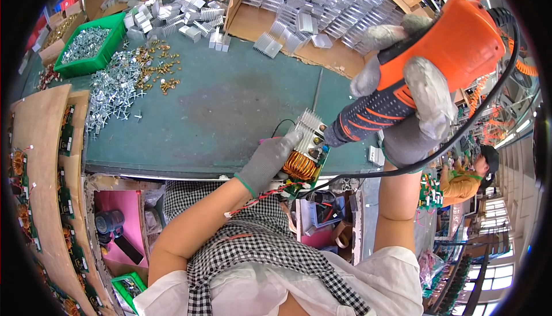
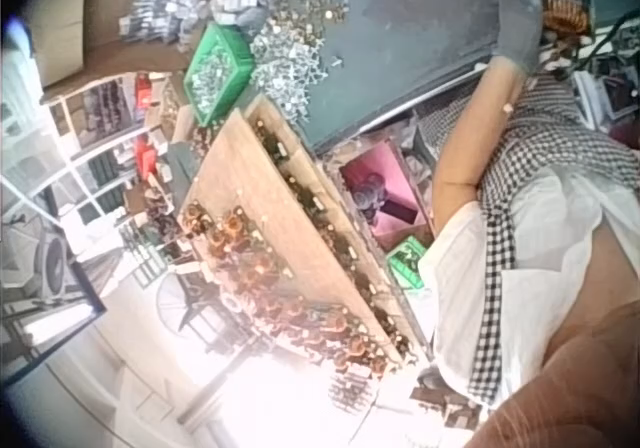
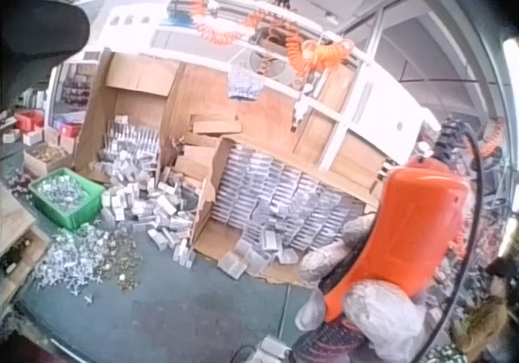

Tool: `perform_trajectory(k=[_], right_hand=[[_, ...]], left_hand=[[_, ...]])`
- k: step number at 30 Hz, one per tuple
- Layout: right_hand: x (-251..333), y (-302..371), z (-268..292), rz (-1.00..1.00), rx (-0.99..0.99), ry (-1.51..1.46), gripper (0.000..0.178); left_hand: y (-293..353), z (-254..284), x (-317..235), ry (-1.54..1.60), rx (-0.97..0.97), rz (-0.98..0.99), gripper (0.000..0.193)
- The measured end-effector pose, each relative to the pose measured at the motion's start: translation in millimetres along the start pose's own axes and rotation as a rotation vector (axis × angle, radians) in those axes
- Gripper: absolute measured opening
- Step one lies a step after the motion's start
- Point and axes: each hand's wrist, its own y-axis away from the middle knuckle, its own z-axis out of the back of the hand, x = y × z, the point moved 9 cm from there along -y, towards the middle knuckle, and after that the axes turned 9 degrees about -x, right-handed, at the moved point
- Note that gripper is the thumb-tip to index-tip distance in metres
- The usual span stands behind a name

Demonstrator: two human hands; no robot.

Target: The recorder is assembling electronic circuit boards by attaching heat sinks and other components using a powered screwdriver.

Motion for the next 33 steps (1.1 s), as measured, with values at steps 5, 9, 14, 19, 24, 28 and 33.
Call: perform_trajectory(k=[5,9,14,19,24,28,33], right_hand=[[43,11,-35,0.281,0.176,0.519,0.055],[107,4,-1,0.471,-0.014,0.294,0.051],[83,29,40,0.399,-0.126,0.268,0.051],[11,66,48,0.405,-0.136,0.384,0.054],[-33,122,83,0.305,-0.139,0.887,0.053],[-49,183,110,-0.008,-0.054,1.105,0.042],[-95,277,161,-0.29,-0.177,0.479,0.075]], left_hand=[[-12,5,8,0.084,0.004,0.064,0.056],[5,11,-38,0.369,0.15,-0.138,0.053],[-8,80,-84,-0.038,-0.035,-0.344,0.054],[5,96,-163,-0.898,-0.343,-0.363,0.05],[-28,90,-152,-1.739,-0.24,-0.829,0.044],[-34,101,-146,-1.671,-0.234,-0.768,0.049],[-38,111,-149,-1.473,-0.252,-0.73,0.055]])
